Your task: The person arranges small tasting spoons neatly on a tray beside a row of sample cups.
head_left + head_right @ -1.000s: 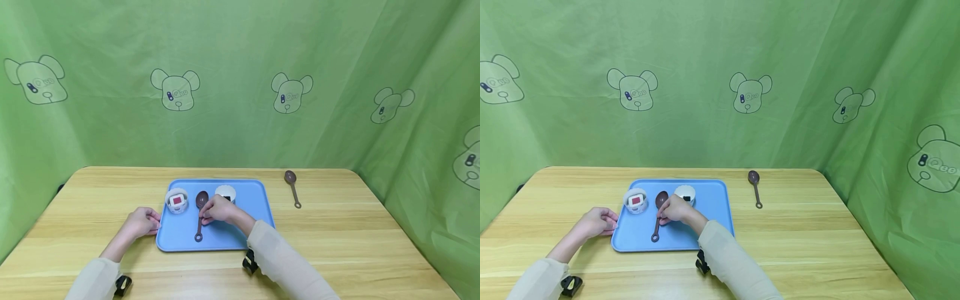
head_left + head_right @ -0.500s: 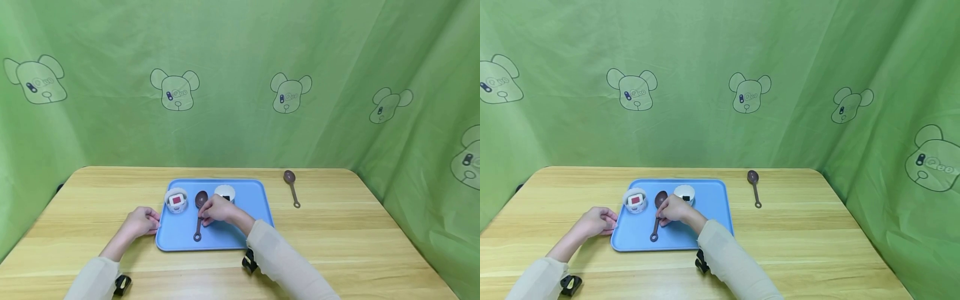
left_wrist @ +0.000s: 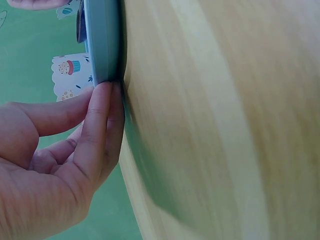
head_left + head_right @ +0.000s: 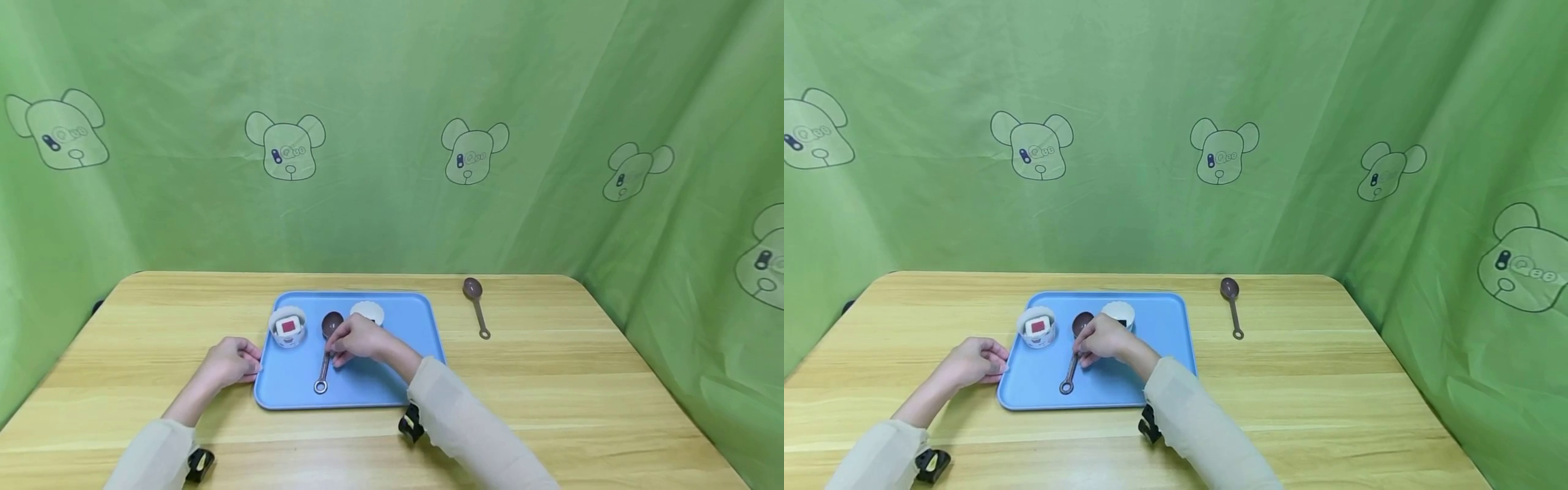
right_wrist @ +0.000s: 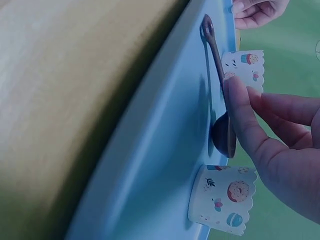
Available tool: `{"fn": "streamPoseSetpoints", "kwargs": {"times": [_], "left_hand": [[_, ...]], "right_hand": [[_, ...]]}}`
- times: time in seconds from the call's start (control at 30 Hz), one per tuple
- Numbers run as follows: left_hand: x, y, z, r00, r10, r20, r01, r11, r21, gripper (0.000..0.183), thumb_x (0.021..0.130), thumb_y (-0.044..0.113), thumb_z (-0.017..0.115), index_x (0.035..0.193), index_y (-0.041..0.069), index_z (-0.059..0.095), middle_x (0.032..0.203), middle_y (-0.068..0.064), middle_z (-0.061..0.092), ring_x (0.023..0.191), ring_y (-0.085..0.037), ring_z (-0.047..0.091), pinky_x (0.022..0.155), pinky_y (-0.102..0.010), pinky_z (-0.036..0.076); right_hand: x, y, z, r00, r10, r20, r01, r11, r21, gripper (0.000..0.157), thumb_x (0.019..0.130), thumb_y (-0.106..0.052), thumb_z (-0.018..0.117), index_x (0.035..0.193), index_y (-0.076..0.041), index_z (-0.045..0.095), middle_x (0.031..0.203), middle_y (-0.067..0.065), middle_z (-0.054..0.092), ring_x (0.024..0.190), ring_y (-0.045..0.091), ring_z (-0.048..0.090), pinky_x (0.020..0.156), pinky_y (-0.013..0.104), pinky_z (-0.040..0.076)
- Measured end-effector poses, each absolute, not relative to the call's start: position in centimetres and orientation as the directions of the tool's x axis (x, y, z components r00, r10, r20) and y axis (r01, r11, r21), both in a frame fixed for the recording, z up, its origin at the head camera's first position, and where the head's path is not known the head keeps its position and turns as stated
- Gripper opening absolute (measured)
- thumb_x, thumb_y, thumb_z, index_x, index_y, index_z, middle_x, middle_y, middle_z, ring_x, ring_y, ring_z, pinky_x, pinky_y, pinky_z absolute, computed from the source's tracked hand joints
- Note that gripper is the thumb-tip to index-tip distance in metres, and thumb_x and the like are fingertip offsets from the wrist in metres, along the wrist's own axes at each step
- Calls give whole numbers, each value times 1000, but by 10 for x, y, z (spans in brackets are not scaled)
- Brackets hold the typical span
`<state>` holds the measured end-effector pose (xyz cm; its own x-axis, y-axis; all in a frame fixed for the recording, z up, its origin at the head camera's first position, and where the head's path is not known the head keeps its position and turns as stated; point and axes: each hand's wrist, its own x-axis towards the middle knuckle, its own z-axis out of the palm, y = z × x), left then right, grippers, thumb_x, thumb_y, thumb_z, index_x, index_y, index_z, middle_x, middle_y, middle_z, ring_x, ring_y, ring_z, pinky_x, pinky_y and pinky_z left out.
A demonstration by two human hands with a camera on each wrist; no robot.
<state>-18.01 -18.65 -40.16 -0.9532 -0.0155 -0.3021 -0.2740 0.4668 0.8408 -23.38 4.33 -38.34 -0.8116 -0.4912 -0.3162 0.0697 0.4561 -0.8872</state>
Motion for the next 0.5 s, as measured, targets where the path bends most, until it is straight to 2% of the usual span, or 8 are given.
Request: {"fn": "streamPoseSetpoints", "kwargs": {"times": [0.3, 0.5], "left_hand": [[-180, -186, -401, -951, -21, -308, -282, 465, 839, 15, 79, -14, 54, 94, -14, 53, 74, -15, 54, 64, -18, 57, 62, -28, 58], [-180, -186, -402, -951, -21, -307, -281, 467, 838, 16, 78, -14, 54, 94, -14, 53, 74, -15, 54, 64, -18, 57, 62, -28, 58]], "right_hand": [[-233, 52, -375, -799, -530, -283, 65, 392, -918, 14, 86, 10, 50, 93, 17, 61, 81, 27, 61, 59, 22, 62, 67, 37, 58], [-234, 59, -370, -798, -540, -267, 64, 365, -929, 16, 86, 10, 50, 96, 18, 59, 83, 30, 60, 62, 24, 63, 70, 39, 58]]}}
